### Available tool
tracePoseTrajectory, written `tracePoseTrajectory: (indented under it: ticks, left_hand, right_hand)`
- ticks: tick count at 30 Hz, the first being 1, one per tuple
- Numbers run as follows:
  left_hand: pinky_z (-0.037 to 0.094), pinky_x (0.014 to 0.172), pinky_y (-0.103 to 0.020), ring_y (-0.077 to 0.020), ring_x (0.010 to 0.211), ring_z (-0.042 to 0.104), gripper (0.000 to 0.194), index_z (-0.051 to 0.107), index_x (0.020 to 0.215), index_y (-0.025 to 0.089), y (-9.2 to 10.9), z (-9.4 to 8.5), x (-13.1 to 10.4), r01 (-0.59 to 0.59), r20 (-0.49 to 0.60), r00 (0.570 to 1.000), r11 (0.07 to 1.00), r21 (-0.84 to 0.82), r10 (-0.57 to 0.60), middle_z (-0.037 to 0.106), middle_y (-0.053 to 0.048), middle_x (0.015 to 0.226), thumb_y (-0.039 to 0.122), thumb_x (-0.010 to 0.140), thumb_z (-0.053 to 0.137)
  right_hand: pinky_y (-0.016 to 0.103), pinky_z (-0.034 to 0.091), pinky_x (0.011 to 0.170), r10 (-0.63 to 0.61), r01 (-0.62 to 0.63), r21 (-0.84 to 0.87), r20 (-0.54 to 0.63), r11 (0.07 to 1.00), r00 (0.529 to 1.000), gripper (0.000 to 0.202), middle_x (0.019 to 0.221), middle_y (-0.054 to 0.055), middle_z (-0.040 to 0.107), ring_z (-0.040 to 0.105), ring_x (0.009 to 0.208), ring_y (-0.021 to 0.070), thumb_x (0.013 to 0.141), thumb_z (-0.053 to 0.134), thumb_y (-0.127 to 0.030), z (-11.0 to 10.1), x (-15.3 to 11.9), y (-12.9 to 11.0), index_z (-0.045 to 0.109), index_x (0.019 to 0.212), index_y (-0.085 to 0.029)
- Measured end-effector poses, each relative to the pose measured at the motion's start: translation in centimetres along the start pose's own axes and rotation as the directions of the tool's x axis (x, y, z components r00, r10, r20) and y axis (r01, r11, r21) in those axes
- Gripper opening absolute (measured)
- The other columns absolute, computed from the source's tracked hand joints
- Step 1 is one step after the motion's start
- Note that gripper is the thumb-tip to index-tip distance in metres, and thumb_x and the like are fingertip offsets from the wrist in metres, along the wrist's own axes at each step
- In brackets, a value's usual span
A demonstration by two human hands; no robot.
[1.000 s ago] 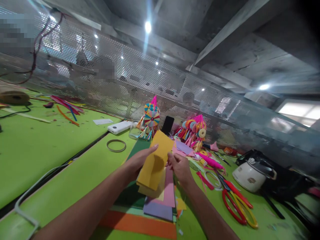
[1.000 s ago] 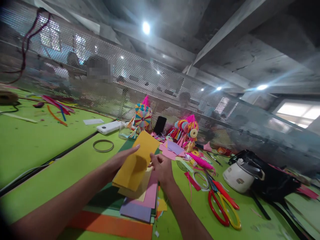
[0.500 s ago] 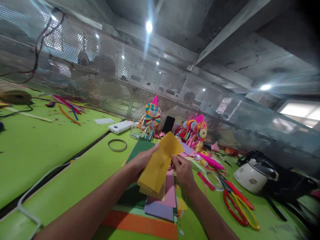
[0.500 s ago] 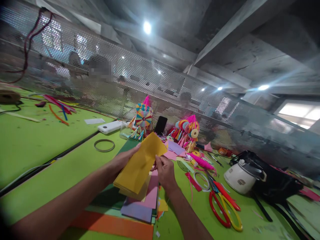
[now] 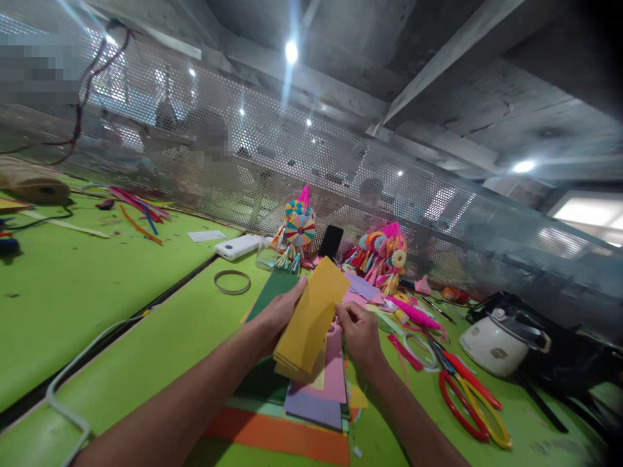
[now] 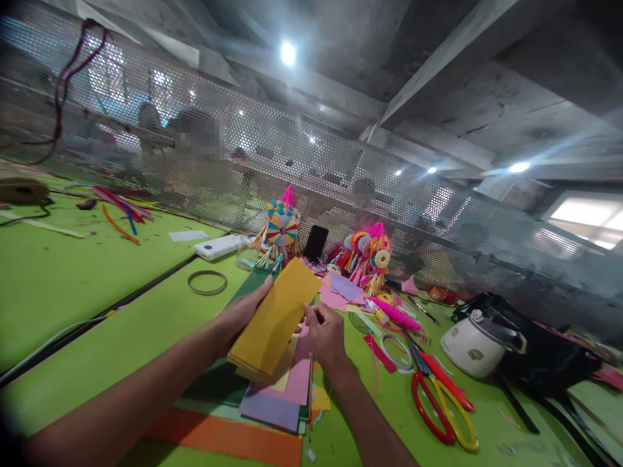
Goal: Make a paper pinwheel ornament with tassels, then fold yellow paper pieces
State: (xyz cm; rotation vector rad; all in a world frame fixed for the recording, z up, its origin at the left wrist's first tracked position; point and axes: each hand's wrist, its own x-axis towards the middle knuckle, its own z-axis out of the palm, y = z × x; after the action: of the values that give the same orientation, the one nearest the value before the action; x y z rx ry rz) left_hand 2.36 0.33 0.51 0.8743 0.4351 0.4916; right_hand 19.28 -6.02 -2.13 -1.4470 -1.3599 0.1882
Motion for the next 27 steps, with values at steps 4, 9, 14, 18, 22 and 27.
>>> tracePoseTrajectory:
  ticks: [4, 9, 14, 18, 22, 27]
  left_hand:
    - [0.053, 0.064, -0.032, -0.0245, 0.072, 0.067, 0.062, 0.065, 0.1, 0.01, -0.1, -0.1, 0.1, 0.033, 0.039, 0.999, 0.999, -0.013, -0.032, 0.071, -0.015, 0.086, 0.065, 0.077, 0.048]
    - [0.053, 0.066, -0.031, -0.0223, 0.07, 0.067, 0.06, 0.064, 0.101, 0.008, -0.3, 0.0, 0.4, 0.102, 0.033, 0.994, 0.993, -0.065, -0.1, 0.071, -0.016, 0.086, 0.061, 0.08, 0.047]
    - [0.055, 0.065, -0.033, -0.0223, 0.067, 0.068, 0.05, 0.064, 0.103, 0.008, -0.4, 0.1, 0.7, 0.1, -0.07, 0.992, 0.989, -0.105, -0.107, 0.071, -0.014, 0.088, 0.052, 0.083, 0.049]
    - [0.055, 0.063, -0.031, -0.0207, 0.064, 0.068, 0.042, 0.063, 0.104, 0.01, -0.4, 0.3, 0.7, 0.115, -0.101, 0.986, 0.979, -0.165, -0.133, 0.072, -0.011, 0.086, 0.044, 0.085, 0.049]
    - [0.055, 0.065, -0.033, -0.0226, 0.068, 0.068, 0.045, 0.062, 0.106, 0.01, -0.7, 0.6, 0.6, 0.111, -0.063, 0.99, 0.978, -0.176, -0.123, 0.071, -0.012, 0.088, 0.046, 0.082, 0.052]
    - [0.054, 0.067, -0.034, -0.024, 0.071, 0.068, 0.04, 0.063, 0.101, 0.011, -1.2, 1.0, 0.5, 0.038, -0.087, 0.995, 0.989, -0.14, -0.05, 0.071, -0.012, 0.085, 0.045, 0.081, 0.055]
  right_hand:
    - [0.022, 0.034, 0.049, 0.092, -0.094, 0.126, 0.024, 0.988, 0.995, 0.036, 0.052, -0.004, 0.05, 0.045, 0.048, 0.0097, 0.083, 0.053, -0.044, -0.1, 0.2, 0.5, 0.053, 0.06, -0.017]
    - [0.021, 0.031, 0.042, 0.212, -0.218, 0.274, 0.052, 0.937, 0.976, 0.039, 0.044, -0.006, 0.045, 0.043, 0.04, 0.0085, 0.078, 0.059, -0.046, 0.0, 0.1, 0.3, 0.047, 0.054, -0.018]
    - [0.021, 0.026, 0.039, 0.261, -0.27, 0.369, 0.074, 0.889, 0.963, 0.039, 0.041, -0.006, 0.046, 0.039, 0.036, 0.0074, 0.076, 0.062, -0.045, 0.0, 0.0, 0.2, 0.049, 0.051, -0.017]
    - [0.022, 0.03, 0.04, 0.28, -0.299, 0.529, 0.119, 0.794, 0.953, 0.033, 0.045, -0.005, 0.049, 0.039, 0.039, 0.0081, 0.074, 0.065, -0.043, 0.2, 0.0, 0.8, 0.055, 0.056, -0.017]
    - [0.025, 0.039, 0.045, 0.294, -0.34, 0.683, 0.189, 0.647, 0.937, 0.022, 0.061, -0.001, 0.063, 0.051, 0.046, 0.0125, 0.073, 0.067, -0.04, 0.4, 0.0, 0.6, 0.063, 0.071, -0.019]
    - [0.033, 0.05, 0.063, 0.3, -0.363, 0.728, 0.223, 0.582, 0.928, 0.026, 0.089, 0.007, 0.071, 0.065, 0.077, 0.0228, 0.072, 0.068, -0.041, 0.4, 0.0, 0.1, 0.068, 0.085, -0.019]
